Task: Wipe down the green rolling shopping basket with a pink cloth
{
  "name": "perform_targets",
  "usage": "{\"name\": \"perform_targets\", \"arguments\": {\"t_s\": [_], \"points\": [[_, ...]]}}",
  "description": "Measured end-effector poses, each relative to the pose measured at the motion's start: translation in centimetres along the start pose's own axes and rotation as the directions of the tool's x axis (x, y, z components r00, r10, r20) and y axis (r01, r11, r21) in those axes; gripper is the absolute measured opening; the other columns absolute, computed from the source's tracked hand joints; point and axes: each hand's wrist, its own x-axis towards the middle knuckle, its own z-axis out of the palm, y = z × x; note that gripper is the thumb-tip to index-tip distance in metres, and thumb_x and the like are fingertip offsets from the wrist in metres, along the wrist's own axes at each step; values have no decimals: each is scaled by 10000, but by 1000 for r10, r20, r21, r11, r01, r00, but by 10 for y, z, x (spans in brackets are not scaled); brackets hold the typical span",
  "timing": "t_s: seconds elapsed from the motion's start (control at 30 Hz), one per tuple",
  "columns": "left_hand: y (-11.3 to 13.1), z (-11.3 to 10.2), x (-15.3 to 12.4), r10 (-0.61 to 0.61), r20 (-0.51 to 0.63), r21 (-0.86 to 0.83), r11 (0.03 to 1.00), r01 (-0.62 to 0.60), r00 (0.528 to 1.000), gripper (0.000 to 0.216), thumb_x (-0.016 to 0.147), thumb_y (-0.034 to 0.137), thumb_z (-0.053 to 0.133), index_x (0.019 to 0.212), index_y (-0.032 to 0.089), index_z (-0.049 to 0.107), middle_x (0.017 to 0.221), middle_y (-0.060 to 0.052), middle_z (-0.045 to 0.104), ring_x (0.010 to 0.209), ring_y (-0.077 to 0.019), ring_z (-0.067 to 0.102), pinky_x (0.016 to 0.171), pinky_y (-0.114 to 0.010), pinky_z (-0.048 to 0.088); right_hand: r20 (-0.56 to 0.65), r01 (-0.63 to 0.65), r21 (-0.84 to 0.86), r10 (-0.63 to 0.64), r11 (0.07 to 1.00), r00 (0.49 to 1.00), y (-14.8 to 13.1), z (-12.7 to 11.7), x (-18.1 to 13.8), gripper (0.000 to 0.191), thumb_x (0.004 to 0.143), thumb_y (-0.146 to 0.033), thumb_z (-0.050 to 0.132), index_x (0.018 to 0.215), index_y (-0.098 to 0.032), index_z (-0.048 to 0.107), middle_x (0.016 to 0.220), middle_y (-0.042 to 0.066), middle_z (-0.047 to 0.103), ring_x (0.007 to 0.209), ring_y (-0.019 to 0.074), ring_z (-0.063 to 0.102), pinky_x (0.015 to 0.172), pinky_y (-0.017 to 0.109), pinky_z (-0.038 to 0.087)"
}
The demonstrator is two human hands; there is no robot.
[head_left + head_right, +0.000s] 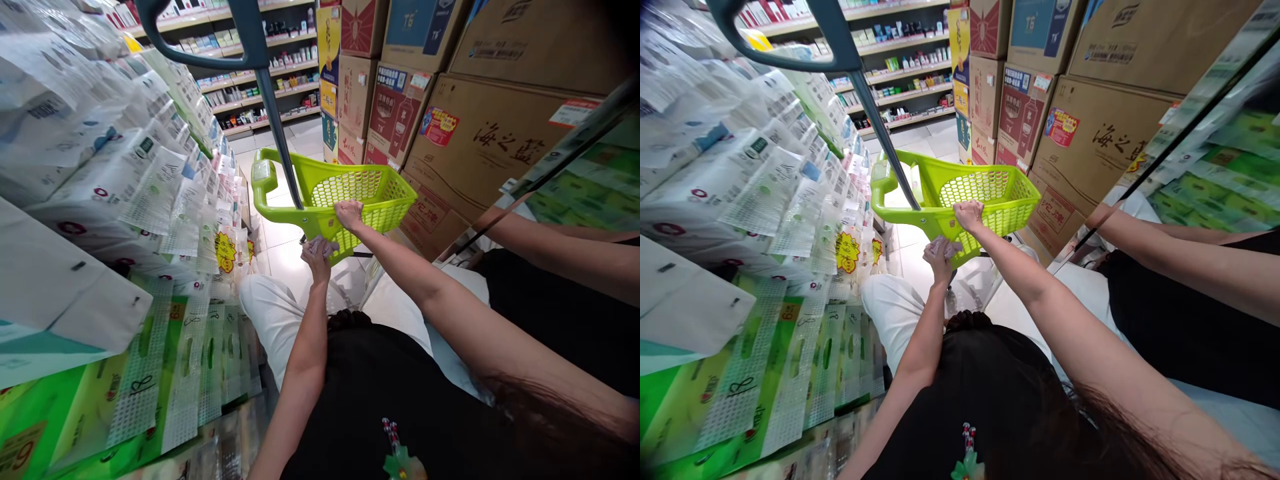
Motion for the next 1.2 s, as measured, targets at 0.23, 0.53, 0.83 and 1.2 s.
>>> {"name": "perform_targets", "arguments": {"t_s": [0.23,0.53,0.83,1.2], "points": [[13,-20,28,83,-113,-28,996,-86,990,614,774,41,589,1345,242,694,1369,-160,496,1374,-346,463,1184,-507,394,11,5,-2,-5,1000,1000,-3,-4,0,390,959,-260,404,616,-207,583,810,72,716,909,233,531,857,371,325],[-1,-11,11,-41,-155,-190,982,11,987,557,703,14,560,1203,213,702,1257,-139,500,1297,-316,505,1151,-475,429,67,50,-33,-48,998,997,-8,-4,-2,398,968,-237,385,622,-206,579,829,58,741,909,220,550,841,355,300],[6,-26,23,-16,-299,-342,935,-92,954,463,750,56,539,1178,212,623,1180,-107,460,1154,-239,564,1097,-420,485,34,92,77,-95,993,995,-9,5,-1,398,944,-243,396,571,-199,529,790,53,724,901,213,556,853,360,303],[39,-105,59,169,-453,209,975,-80,875,387,883,221,579,1241,194,720,1252,-183,506,1230,-371,463,1119,-579,381,5,152,134,-154,979,988,-12,12,-1,403,927,-251,396,529,-198,438,715,37,677,828,200,537,835,358,317]]}}
